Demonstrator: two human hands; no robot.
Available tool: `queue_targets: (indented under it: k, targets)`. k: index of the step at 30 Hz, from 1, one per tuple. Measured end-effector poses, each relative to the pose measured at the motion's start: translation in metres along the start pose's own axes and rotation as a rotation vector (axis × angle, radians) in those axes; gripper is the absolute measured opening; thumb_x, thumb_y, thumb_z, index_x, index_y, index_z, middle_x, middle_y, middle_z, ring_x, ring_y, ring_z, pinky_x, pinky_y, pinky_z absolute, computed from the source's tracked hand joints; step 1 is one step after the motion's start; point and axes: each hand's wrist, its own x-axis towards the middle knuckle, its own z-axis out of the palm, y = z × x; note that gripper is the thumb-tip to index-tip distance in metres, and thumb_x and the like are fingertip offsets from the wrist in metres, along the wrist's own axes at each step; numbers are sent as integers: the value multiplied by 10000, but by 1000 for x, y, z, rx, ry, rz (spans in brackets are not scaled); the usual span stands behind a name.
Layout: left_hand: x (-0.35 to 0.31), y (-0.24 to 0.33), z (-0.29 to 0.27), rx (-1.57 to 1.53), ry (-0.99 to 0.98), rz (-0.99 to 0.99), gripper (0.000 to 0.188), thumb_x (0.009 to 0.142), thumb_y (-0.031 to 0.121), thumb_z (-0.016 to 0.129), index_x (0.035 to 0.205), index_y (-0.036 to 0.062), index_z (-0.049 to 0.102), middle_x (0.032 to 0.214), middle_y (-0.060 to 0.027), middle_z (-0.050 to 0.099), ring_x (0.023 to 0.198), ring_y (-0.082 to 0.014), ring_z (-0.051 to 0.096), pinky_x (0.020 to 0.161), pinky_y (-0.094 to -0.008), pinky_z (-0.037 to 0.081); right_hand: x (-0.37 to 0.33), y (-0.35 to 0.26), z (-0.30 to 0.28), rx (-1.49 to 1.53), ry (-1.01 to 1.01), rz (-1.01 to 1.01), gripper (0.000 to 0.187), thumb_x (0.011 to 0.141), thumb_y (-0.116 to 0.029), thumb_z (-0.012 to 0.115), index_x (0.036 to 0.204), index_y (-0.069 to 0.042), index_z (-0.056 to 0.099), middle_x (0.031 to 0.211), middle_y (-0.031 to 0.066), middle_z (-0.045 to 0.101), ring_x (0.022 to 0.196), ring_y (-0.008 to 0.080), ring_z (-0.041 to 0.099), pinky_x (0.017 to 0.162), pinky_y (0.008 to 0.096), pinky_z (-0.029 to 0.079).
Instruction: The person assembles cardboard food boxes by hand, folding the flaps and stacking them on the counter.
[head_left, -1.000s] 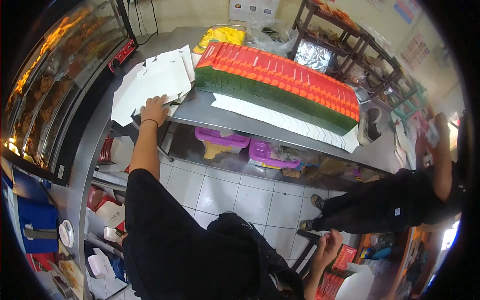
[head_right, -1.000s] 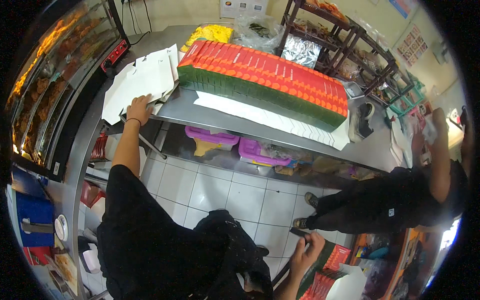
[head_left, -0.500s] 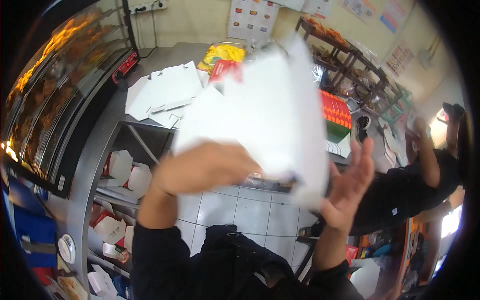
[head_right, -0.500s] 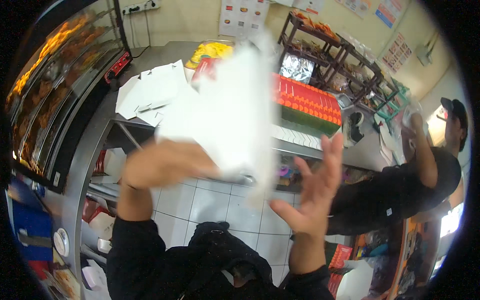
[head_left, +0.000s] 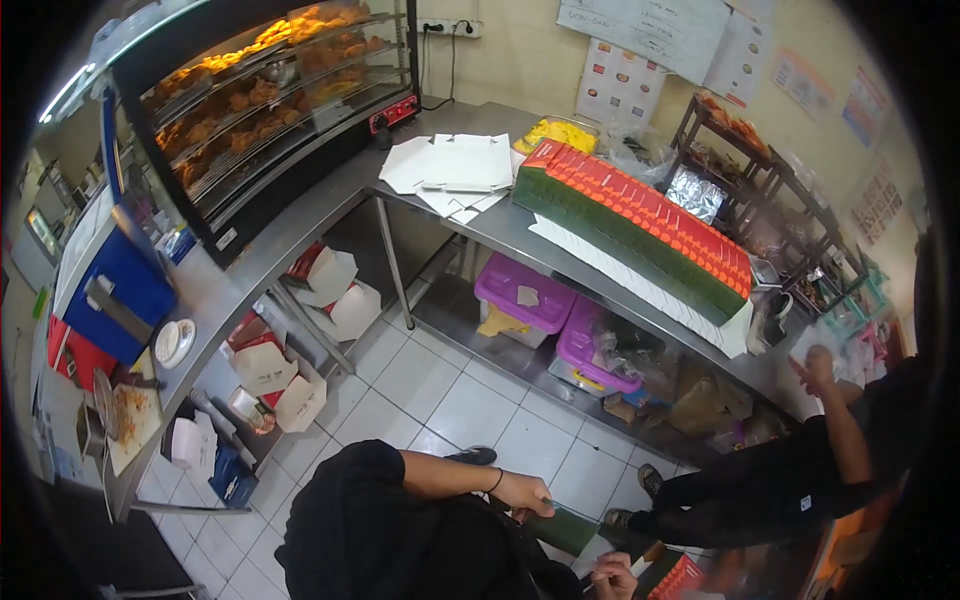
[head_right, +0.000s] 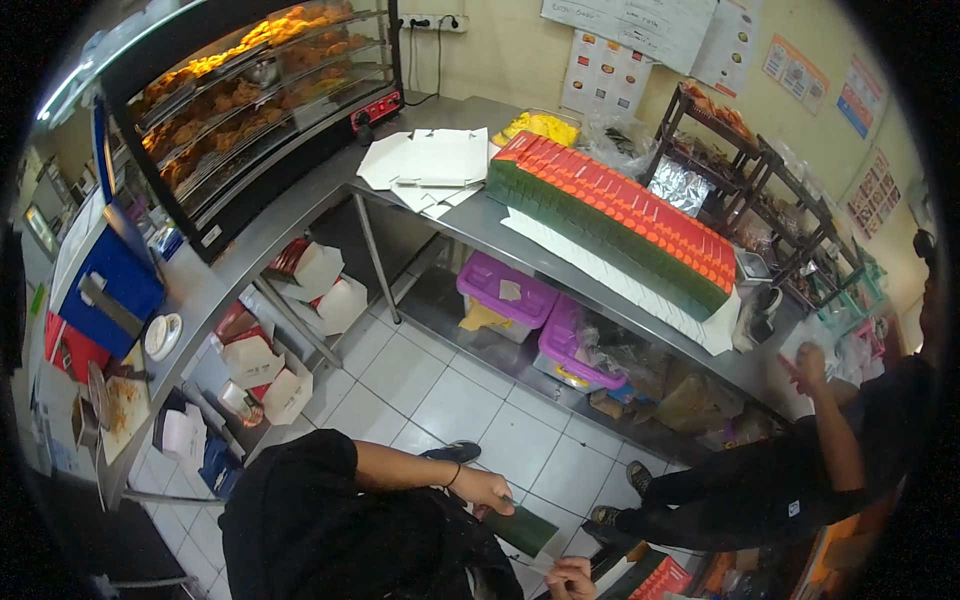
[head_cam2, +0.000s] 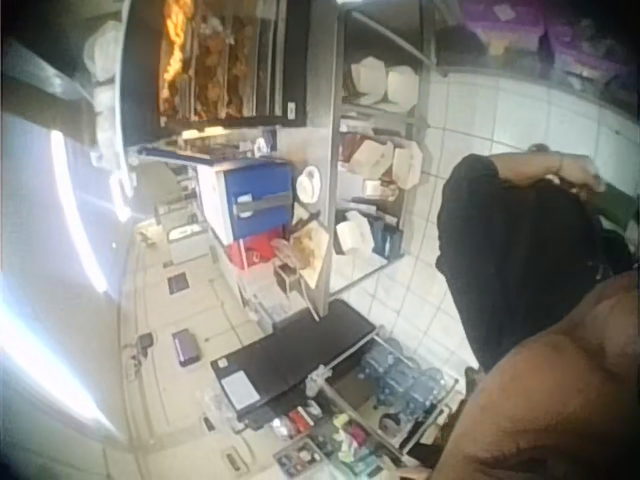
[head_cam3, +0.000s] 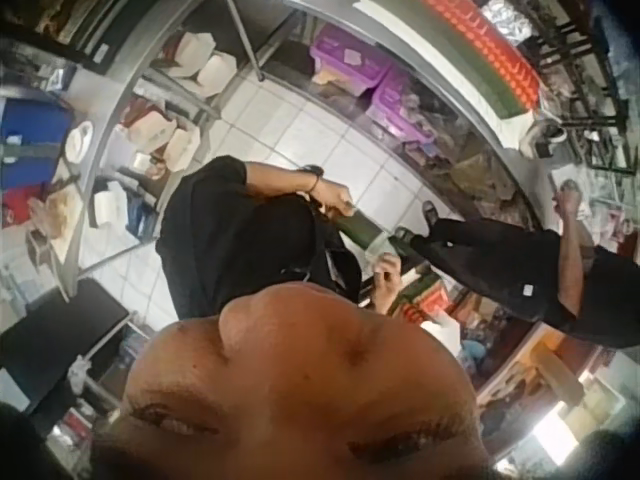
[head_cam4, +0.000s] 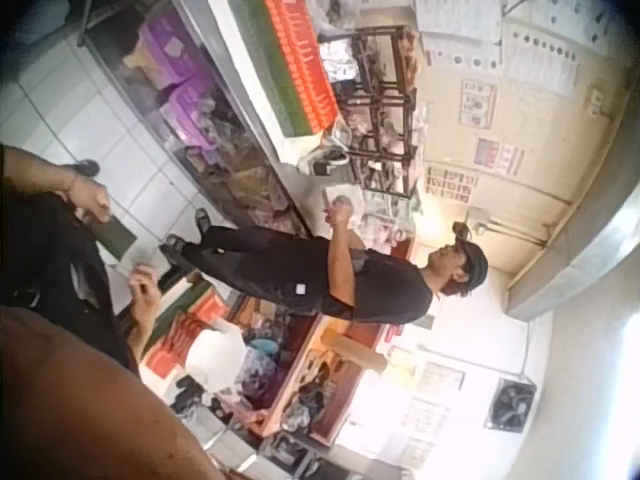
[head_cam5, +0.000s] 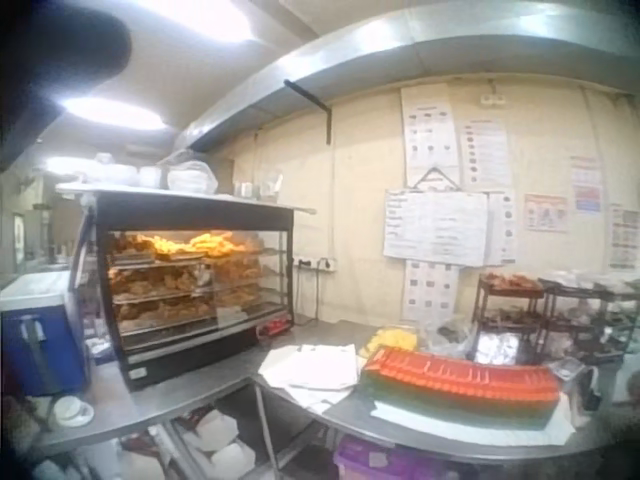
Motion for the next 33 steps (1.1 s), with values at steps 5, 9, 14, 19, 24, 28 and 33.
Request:
queue_targets:
  k: [5, 9, 14, 19, 24, 28, 33]
  targets:
    - [-19, -21, 47, 102, -25, -59, 343, 852, 356, 504, 815, 19, 558, 586, 0, 493, 543, -88, 490, 498, -246, 412, 12, 21, 22, -40, -500, 170, 152, 673, -90, 680, 730, 2, 573, 886, 125, 561, 763, 205, 543, 664, 297, 427]
    - [-66, -23, 53, 46, 199, -165, 394, 858, 389, 480, 905, 7, 561, 678, -17, 510, 592, -99, 492, 578, -242, 449, 20, 36, 58, -258, -133, -19, 124, 706, -85, 642, 737, 11, 571, 966, 148, 528, 878, 235, 517, 714, 312, 420]
    - [-89, -27, 61, -5, 223, -152, 397, 858, 394, 476, 949, 15, 554, 736, -14, 521, 671, -112, 508, 615, -246, 459, 15, 50, 79, -181, -351, -32, 129, 732, -104, 629, 809, -9, 585, 1036, 175, 514, 979, 277, 480, 817, 338, 399]
    - [-117, -6, 46, 98, 162, -173, 353, 853, 371, 491, 920, 33, 566, 736, -35, 544, 662, -115, 506, 610, -274, 453, 22, 49, 104, -193, -575, -126, 151, 764, -140, 625, 831, -10, 587, 1053, 157, 521, 922, 218, 509, 782, 312, 415]
    - [-187, 51, 33, 997, 840, 334, 215, 805, 225, 545, 921, 44, 560, 767, -96, 542, 706, -261, 523, 675, -338, 411, 36, 35, 134, -101, -615, 462, 218, 826, -192, 566, 842, 25, 567, 688, 15, 552, 614, 79, 483, 553, 204, 395]
    - [-212, -8, 23, 677, 1653, 705, 256, 799, 175, 558, 1023, 61, 513, 890, -108, 501, 854, -263, 491, 754, -321, 394, 45, 38, 170, 162, -260, 510, 259, 831, -256, 552, 780, -3, 566, 615, -9, 514, 518, 44, 391, 469, 189, 304]
    - [-196, -58, -20, 283, 1305, 715, 333, 862, 206, 449, 1156, 50, 459, 1044, -138, 426, 995, -253, 409, 847, -345, 352, 70, 21, 230, 232, -325, 573, 260, 821, -257, 565, 762, -5, 543, 602, 1, 509, 487, 52, 404, 444, 189, 304]
